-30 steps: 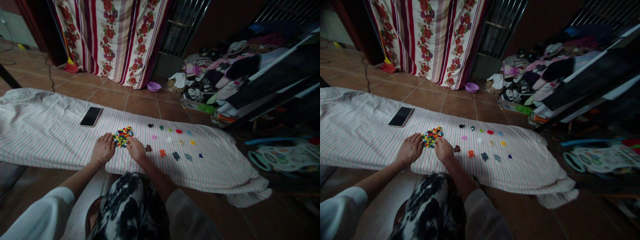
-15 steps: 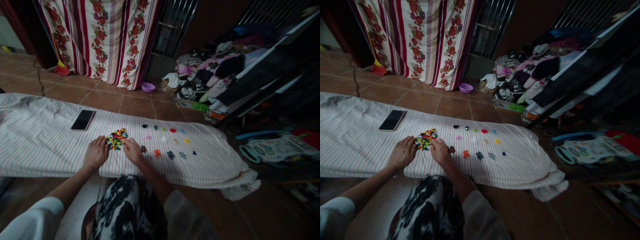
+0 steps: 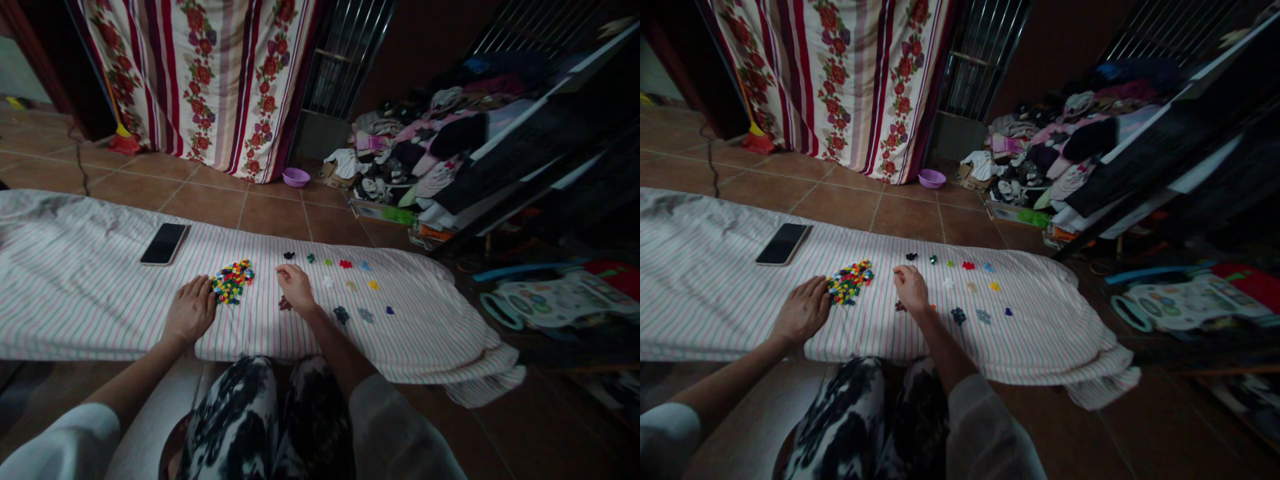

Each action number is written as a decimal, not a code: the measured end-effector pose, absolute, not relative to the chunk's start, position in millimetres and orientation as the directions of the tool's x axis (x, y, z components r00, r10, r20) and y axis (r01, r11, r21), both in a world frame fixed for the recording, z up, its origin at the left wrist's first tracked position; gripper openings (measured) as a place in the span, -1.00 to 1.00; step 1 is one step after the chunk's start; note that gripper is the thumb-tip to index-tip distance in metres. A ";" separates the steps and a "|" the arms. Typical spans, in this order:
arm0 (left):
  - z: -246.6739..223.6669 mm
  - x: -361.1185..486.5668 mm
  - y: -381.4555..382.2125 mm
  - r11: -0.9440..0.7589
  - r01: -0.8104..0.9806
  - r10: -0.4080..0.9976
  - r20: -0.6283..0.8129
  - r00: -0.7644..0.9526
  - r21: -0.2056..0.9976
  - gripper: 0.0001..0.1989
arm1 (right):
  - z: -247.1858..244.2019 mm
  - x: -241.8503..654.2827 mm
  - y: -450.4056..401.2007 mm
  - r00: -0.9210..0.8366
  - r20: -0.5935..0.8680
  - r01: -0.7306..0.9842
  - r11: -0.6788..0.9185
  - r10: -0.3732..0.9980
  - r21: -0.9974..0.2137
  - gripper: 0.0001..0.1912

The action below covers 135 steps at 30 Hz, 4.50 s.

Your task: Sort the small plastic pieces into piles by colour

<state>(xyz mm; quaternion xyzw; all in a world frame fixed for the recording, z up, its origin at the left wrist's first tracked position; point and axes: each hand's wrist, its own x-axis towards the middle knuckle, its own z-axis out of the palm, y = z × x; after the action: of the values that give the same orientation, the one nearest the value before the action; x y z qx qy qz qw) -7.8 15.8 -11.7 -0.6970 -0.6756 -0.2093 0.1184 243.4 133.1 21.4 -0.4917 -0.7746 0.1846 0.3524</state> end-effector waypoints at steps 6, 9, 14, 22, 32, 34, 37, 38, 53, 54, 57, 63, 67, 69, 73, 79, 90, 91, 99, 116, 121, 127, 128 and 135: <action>-12.0 -7.4 16.4 -0.053 0.994 0.894 0.449 0.004 0.095 -0.54 | 26.2 281.3 178.5 -0.100 0.350 0.772 0.294 0.931 -0.563 -0.71; -10.9 -6.5 16.2 -0.046 0.994 0.893 0.449 -0.005 0.101 -0.55 | 27.2 295.6 198.3 -0.066 0.334 0.818 0.243 0.940 -0.521 -0.70; -10.1 -5.4 15.4 -0.042 0.993 0.899 0.439 -0.012 0.112 -0.56 | 27.3 308.5 221.8 -0.043 0.289 0.896 0.165 0.956 -0.413 -0.71; -12.1 -5.3 16.1 -0.046 0.990 0.894 0.447 -0.019 0.134 -0.56 | 19.0 311.4 241.4 -0.076 0.281 0.936 0.165 0.957 -0.311 -0.71; -11.1 -4.7 15.6 -0.041 0.990 0.896 0.443 -0.022 0.133 -0.57 | 11.7 310.1 247.8 -0.143 0.278 0.925 0.228 0.950 -0.305 -0.72; -10.5 -4.5 15.3 -0.040 0.991 0.899 0.437 -0.020 0.127 -0.57 | 11.8 309.9 247.2 -0.141 0.274 0.930 0.223 0.951 -0.294 -0.72; -9.7 -4.2 15.0 -0.039 0.991 0.903 0.429 -0.021 0.131 -0.56 | 13.4 309.4 245.4 -0.132 0.271 0.936 0.210 0.953 -0.283 -0.70; -9.5 -4.2 14.9 -0.041 0.990 0.903 0.429 -0.021 0.134 -0.56 | 14.3 309.2 244.6 -0.133 0.274 0.935 0.212 0.953 -0.284 -0.70; -6.7 -2.9 15.3 -0.016 0.981 0.908 0.414 -0.066 0.192 -0.55 | 30.4 273.8 201.1 -0.354 0.335 0.794 0.470 0.873 -0.386 -0.68; -6.6 -2.9 15.3 -0.016 0.980 0.908 0.413 -0.068 0.197 -0.55 | 31.6 268.1 194.6 -0.384 0.333 0.773 0.497 0.861 -0.394 -0.69; -6.2 -2.9 15.3 -0.016 0.980 0.908 0.413 -0.069 0.198 -0.55 | 34.8 249.9 171.1 -0.459 0.312 0.717 0.555 0.832 -0.422 -0.72; -5.2 -2.9 14.8 -0.016 0.980 0.915 0.398 -0.065 0.197 -0.53 | 30.5 212.7 115.4 -0.586 0.273 0.579 0.630 0.762 -0.517 -0.77; -5.1 -3.2 14.7 -0.022 0.979 0.912 0.405 -0.062 0.201 -0.54 | 15.8 191.0 87.2 -0.542 0.243 0.602 0.574 0.804 -0.554 -0.84; -5.1 -3.4 14.7 -0.024 0.980 0.912 0.406 -0.059 0.197 -0.54 | 9.2 183.5 78.3 -0.519 0.239 0.614 0.553 0.821 -0.564 -0.87; -4.7 -3.7 14.8 -0.030 0.979 0.916 0.397 -0.053 0.199 -0.54 | 2.6 177.8 68.2 -0.498 0.237 0.634 0.537 0.834 -0.556 -0.88; -2.7 -2.8 14.3 -0.021 0.978 0.922 0.381 -0.061 0.206 -0.55 | 1.0 179.5 61.3 -0.507 0.268 0.624 0.563 0.819 -0.541 -0.86; -3.0 -4.6 13.5 -0.062 0.985 0.917 0.400 -0.007 0.161 -0.63 | -2.7 181.9 58.0 -0.406 0.364 0.531 0.541 0.838 -0.652 -0.86; -3.5 -4.7 13.6 -0.065 0.985 0.916 0.401 -0.005 0.160 -0.62 | -3.1 182.1 57.9 -0.399 0.367 0.521 0.537 0.841 -0.663 -0.85; -8.7 -6.1 15.8 -0.058 0.989 0.898 0.439 -0.007 0.134 -0.55 | -1.7 185.1 60.0 -0.371 0.429 0.410 0.560 0.824 -0.721 -0.80; -17.3 -9.6 17.9 -0.068 0.996 0.872 0.488 0.030 0.060 -0.56 | 58.4 313.6 198.4 0.131 0.341 0.629 0.188 0.931 -0.755 -0.76; -16.7 -10.9 17.3 -0.083 0.996 0.880 0.470 0.062 0.023 -0.56 | 45.0 333.2 204.0 0.130 0.283 0.784 0.076 0.950 -0.617 -0.73; -17.9 -11.9 17.1 -0.092 0.996 0.879 0.471 0.074 0.016 -0.57 | 33.9 331.2 209.4 0.085 0.238 0.913 0.020 0.968 -0.408 -0.71; -18.2 -12.0 17.0 -0.093 0.996 0.879 0.470 0.076 0.013 -0.57 | 32.7 330.4 209.3 0.076 0.231 0.925 0.018 0.970 -0.380 -0.71; -18.1 -12.7 17.6 -0.089 0.996 0.874 0.480 0.079 -0.002 -0.57 | 27.0 326.9 207.3 0.027 0.198 0.956 0.033 0.980 -0.290 -0.71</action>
<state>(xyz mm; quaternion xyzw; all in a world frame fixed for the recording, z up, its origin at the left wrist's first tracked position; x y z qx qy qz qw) -12.7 17.6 -18.1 -0.7152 -0.6536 -0.1821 0.1676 326.9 207.3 27.0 -0.6947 -0.6968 0.0335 0.1754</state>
